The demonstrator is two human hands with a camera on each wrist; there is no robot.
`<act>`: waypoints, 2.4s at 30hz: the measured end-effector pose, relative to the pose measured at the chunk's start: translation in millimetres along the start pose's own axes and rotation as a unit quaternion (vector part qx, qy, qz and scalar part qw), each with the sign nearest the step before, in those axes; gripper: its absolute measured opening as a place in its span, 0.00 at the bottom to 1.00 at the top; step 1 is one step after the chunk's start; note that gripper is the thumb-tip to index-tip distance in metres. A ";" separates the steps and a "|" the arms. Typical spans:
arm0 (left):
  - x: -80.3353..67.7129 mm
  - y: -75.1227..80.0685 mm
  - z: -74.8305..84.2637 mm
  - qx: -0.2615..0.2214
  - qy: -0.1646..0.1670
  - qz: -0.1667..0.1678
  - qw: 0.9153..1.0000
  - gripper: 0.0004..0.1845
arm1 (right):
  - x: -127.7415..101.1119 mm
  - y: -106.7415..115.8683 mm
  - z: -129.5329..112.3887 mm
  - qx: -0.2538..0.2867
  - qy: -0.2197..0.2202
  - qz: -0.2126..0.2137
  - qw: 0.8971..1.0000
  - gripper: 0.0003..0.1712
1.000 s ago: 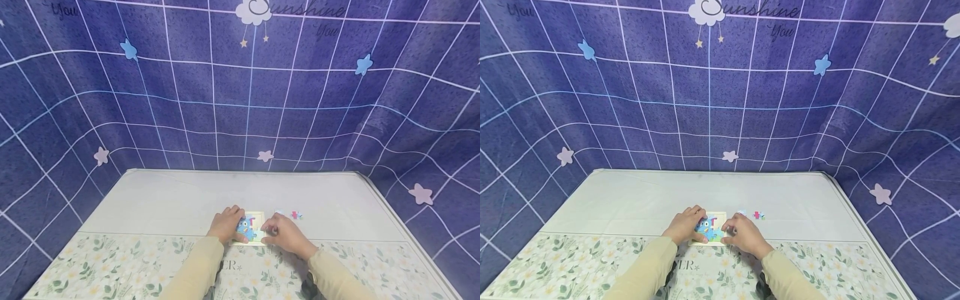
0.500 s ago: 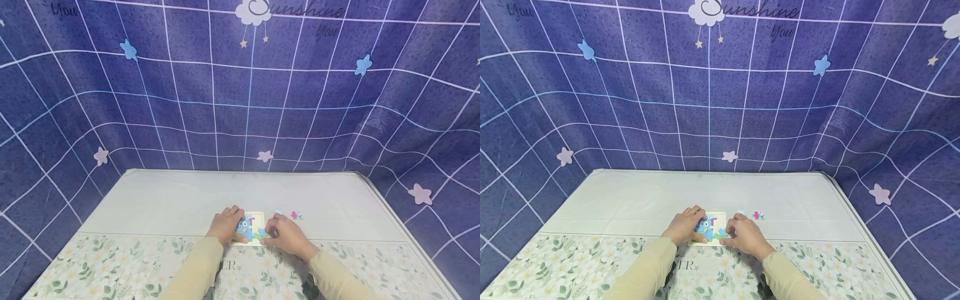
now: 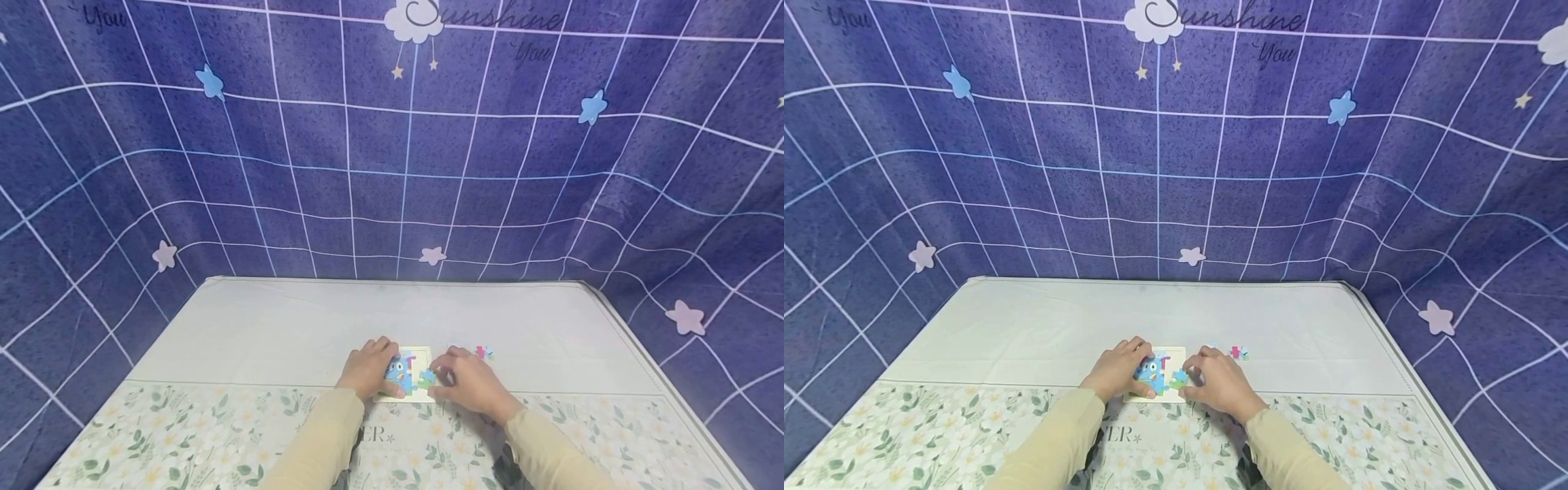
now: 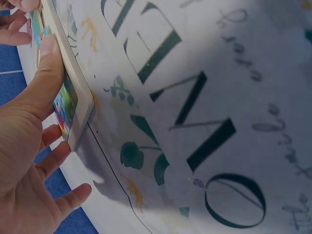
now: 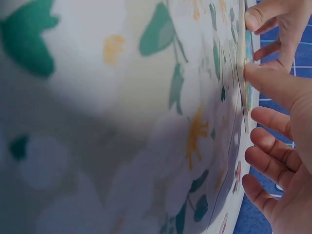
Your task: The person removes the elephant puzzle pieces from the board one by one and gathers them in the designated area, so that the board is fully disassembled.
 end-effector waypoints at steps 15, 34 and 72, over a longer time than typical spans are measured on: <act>0.0 -0.4 -0.2 -0.007 0.003 0.002 1.000 0.35 | 0.6 -2.3 6.8 0.069 -0.044 -0.017 0.996 0.19; 2.4 -1.7 -1.7 -0.014 0.006 -0.002 1.000 0.36 | 4.6 11.4 15.3 0.084 -0.056 -0.009 0.995 0.16; 1.8 -2.0 -0.7 -0.005 0.006 -0.003 1.000 0.35 | -32.9 92.7 96.7 0.028 -0.105 0.080 0.991 0.17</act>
Point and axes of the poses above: each hand's wrist, its own x-axis towards the middle knuckle, its own y-axis out of the back of the hand, z = x × y, the point moved 5 cm from there along x, towards the middle knuckle, and after that the axes turned 3 degrees about z, right-handed, at the moved point
